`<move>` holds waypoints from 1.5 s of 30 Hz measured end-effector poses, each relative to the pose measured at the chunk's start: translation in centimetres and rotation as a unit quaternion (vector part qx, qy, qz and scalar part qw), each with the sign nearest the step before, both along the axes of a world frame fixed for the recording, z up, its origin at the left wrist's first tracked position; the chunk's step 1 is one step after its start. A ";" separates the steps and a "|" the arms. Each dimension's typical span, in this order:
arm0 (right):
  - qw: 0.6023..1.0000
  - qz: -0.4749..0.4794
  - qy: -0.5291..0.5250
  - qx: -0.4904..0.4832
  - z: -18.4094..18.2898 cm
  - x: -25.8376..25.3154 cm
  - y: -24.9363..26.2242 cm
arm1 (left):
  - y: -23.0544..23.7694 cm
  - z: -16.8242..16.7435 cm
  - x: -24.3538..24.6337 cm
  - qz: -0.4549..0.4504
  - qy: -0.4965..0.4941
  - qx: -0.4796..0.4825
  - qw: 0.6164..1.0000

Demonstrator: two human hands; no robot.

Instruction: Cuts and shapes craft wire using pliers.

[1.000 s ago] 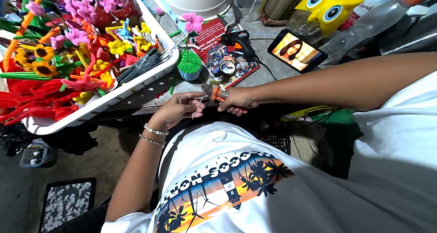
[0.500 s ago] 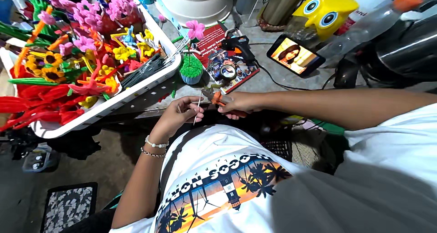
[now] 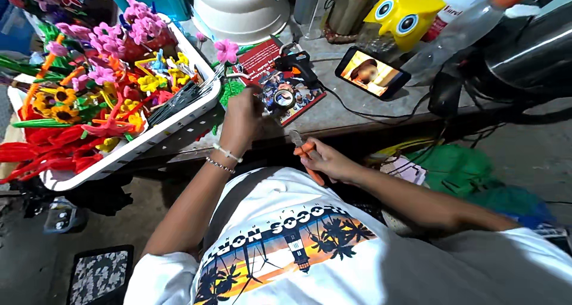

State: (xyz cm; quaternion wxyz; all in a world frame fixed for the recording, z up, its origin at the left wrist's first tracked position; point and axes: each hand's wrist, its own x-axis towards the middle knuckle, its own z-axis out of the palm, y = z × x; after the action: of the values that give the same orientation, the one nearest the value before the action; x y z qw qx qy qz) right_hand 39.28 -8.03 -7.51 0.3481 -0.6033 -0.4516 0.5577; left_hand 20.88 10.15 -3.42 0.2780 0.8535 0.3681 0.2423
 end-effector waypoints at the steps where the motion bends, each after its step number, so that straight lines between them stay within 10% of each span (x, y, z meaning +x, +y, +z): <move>1: 0.999 -0.019 0.025 0.025 -0.5 -0.2 -0.3 | 0.7 0.1 1.0 0.011 0.027 0.019 0.999; 13: 0.956 -0.114 0.267 0.044 -3.2 -1.5 0.3 | 4.9 0.6 6.9 0.073 0.226 0.028 0.971; 45: 0.945 -0.068 0.300 0.107 -5.4 -0.6 0.3 | 13.9 2.0 15.6 0.153 0.278 -0.071 0.946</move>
State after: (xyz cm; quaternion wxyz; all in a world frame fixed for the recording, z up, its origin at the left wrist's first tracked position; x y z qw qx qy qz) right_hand 38.64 -7.68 -12.92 0.5675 -0.3963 -0.3409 0.6361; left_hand 36.47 24.06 -1.44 0.1837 0.7984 0.5733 0.0089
